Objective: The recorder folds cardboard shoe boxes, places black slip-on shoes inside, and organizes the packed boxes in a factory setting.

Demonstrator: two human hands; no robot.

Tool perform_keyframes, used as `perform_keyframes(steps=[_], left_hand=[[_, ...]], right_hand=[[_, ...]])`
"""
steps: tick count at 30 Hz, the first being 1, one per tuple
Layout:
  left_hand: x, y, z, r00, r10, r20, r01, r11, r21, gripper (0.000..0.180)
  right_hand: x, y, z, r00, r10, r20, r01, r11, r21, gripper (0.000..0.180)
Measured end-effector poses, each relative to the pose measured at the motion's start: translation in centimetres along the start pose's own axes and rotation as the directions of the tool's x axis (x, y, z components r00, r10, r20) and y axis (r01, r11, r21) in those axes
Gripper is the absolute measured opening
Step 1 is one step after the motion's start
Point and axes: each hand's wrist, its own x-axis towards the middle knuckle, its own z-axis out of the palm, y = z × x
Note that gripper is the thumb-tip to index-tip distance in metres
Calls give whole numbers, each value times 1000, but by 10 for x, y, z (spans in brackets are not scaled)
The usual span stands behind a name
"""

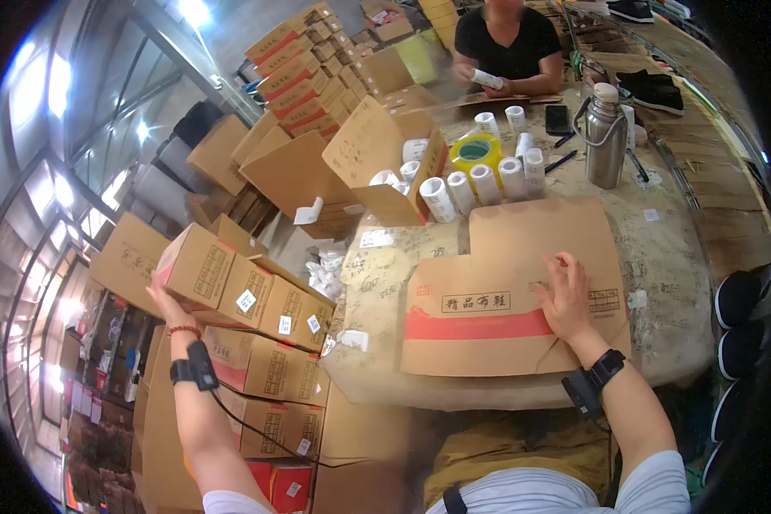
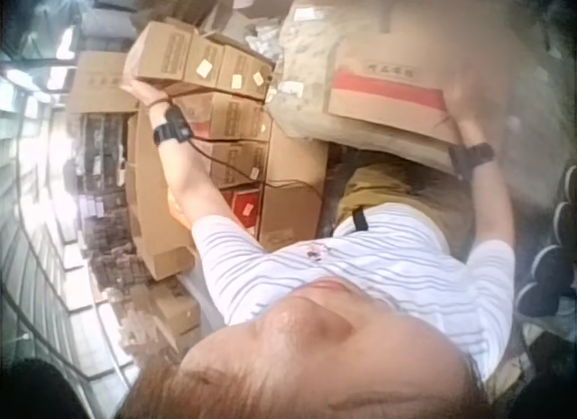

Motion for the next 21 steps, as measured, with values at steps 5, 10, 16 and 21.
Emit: perform_keyframes(steps=[5, 10, 16, 21], left_hand=[[-9, -12, -5, 814, 510, 278, -543, 498, 677, 69], [-17, -13, 5, 579, 779, 241, -592, 198, 782, 56], [-212, -117, 73, 715, 265, 647, -548, 787, 284, 29], [-315, -147, 90, 546, 327, 771, -666, 728, 162, 12]], right_hand=[[3, -2, 1, 999, -4, 46, 5, 1000, -30, 50], [-3, 2, 6, 999, 2, -32, -3, 1000, -12, 45], [5, 18, 1, 980, 192, -48, -150, 879, 452, 36], [-21, 40, -66, 935, 355, -5, -290, 771, 567, 22]])
